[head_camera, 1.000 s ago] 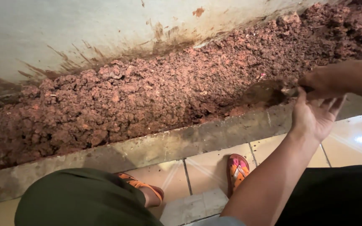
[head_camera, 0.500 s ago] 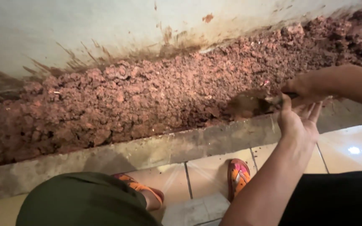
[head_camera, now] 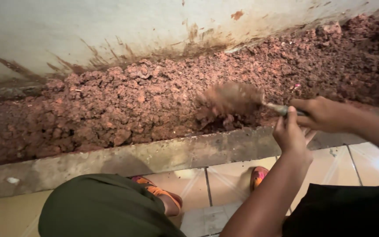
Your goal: The person uses a small hand trowel to break up and loosen reddish-brown soil in a narrow indoor planter bed along a wall. They repeatedly scrape and turn the soil, occasionally using their left hand to clear debris or adjust clumps.
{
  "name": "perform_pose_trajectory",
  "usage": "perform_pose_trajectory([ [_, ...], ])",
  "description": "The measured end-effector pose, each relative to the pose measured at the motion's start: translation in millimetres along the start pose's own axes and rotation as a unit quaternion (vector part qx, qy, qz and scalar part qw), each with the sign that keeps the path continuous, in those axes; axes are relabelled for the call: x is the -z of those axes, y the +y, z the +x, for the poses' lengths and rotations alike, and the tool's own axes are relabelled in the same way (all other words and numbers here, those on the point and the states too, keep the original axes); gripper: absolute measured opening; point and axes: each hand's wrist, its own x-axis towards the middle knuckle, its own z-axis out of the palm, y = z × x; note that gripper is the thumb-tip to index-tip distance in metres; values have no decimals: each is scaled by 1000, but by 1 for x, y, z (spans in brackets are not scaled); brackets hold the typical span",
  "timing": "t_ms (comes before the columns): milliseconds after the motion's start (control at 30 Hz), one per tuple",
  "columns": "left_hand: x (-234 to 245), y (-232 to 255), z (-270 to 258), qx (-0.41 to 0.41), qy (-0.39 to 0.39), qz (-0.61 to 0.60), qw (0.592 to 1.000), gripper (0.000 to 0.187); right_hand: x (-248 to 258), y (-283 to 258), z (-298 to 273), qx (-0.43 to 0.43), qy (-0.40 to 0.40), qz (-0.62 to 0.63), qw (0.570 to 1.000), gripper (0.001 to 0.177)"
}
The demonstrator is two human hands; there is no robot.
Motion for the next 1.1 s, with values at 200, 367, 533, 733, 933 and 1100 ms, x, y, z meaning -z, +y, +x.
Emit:
perform_pose_trajectory([
  [200, 8, -7, -6, -87, -96, 133, 983, 36, -8, -3, -27, -11, 76, -6, 997, 17],
  [367, 26, -26, 6, 27, -33, 53, 998, 28, -21, -22, -33, -70, -10, -151, 986, 54],
  [533, 51, -60, 46, 10, -47, 75, 996, 30, -64, 18, -24, -27, 66, -151, 986, 54],
  [733, 72, -109, 106, 60, -114, 53, 990, 32, -69, 14, -46, -107, 22, -385, 917, 46],
  [933, 73, -113, 87, 65, -200, 122, 970, 29, -81, 36, -67, -72, 72, -429, 897, 54],
  [1100, 67, -111, 80, 90, -179, 126, 972, 35, -75, 43, -63, -95, 42, -363, 926, 37],
])
